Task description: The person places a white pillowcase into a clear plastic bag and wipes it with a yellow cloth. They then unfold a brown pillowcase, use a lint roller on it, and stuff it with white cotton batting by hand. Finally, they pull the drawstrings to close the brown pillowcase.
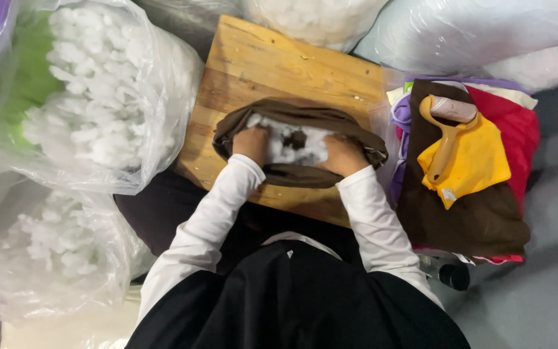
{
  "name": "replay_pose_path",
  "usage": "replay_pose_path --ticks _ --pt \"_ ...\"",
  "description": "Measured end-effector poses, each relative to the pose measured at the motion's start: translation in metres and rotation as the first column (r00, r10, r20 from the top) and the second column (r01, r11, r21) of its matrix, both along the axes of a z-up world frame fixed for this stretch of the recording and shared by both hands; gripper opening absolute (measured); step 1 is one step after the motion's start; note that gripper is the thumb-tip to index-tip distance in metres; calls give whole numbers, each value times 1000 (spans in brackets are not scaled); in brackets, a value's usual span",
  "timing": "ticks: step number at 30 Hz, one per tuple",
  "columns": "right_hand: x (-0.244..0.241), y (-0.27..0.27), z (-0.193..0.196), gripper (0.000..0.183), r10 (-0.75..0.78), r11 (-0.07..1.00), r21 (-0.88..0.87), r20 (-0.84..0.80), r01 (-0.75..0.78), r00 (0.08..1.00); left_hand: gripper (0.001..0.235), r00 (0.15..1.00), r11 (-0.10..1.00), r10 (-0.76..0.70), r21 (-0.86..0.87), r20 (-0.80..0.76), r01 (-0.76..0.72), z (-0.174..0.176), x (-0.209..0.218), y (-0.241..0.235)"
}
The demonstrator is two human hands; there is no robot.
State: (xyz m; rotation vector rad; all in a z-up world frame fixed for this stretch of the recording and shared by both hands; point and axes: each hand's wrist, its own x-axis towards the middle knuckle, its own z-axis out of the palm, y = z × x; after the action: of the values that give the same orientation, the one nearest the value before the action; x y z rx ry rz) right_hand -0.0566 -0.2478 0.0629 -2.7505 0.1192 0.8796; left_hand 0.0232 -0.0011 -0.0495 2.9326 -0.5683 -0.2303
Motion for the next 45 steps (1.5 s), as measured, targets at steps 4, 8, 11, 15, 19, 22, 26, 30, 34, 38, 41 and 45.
replay_pose_path --ticks 4,8,11,15,19,22,26,30,34,38,41,45 --pt "-18 10 103 89 -72 993 82 -175 88 982 14 999 999 -14 46 41 12 93 -22 -17" --pt "-46 24 145 24 22 951 274 395 -141 918 35 967 967 -249 48 -48 251 138 -38 -44" --pt "-39 30 111 28 -5 969 207 563 -135 827 72 919 932 -341 58 -198 359 131 -47 -55" --pt "-18 9 26 34 41 989 120 317 -83 948 39 915 921 -374 -177 -150 347 197 -55 -32" --pt "-48 27 123 25 2 926 310 566 -214 825 41 951 780 -309 -574 -5 250 234 -49 3" --pt "-51 41 131 43 192 776 359 650 -519 736 67 955 695 -296 -678 38 242 216 -42 -3" --pt "-39 39 61 15 283 905 83 615 -417 736 68 897 741 -438 -588 -58 324 186 -44 -24" --pt "-16 16 52 15 170 982 -82 764 -168 622 64 925 796 -377 -526 -45 299 202 -57 -27" --pt "-4 5 112 16 187 975 40 394 -220 900 85 910 865 -411 -293 48 407 190 -63 -46" --pt "54 -42 195 8 92 937 166 732 -307 675 37 953 953 -302 -6 -13 302 103 -55 -73" --pt "148 -67 218 8 49 916 81 949 -392 310 24 958 972 -232 -1 168 236 66 -47 -80" --pt "268 -114 187 62 79 948 70 894 -311 442 19 940 981 -166 -46 299 188 63 -41 -71"
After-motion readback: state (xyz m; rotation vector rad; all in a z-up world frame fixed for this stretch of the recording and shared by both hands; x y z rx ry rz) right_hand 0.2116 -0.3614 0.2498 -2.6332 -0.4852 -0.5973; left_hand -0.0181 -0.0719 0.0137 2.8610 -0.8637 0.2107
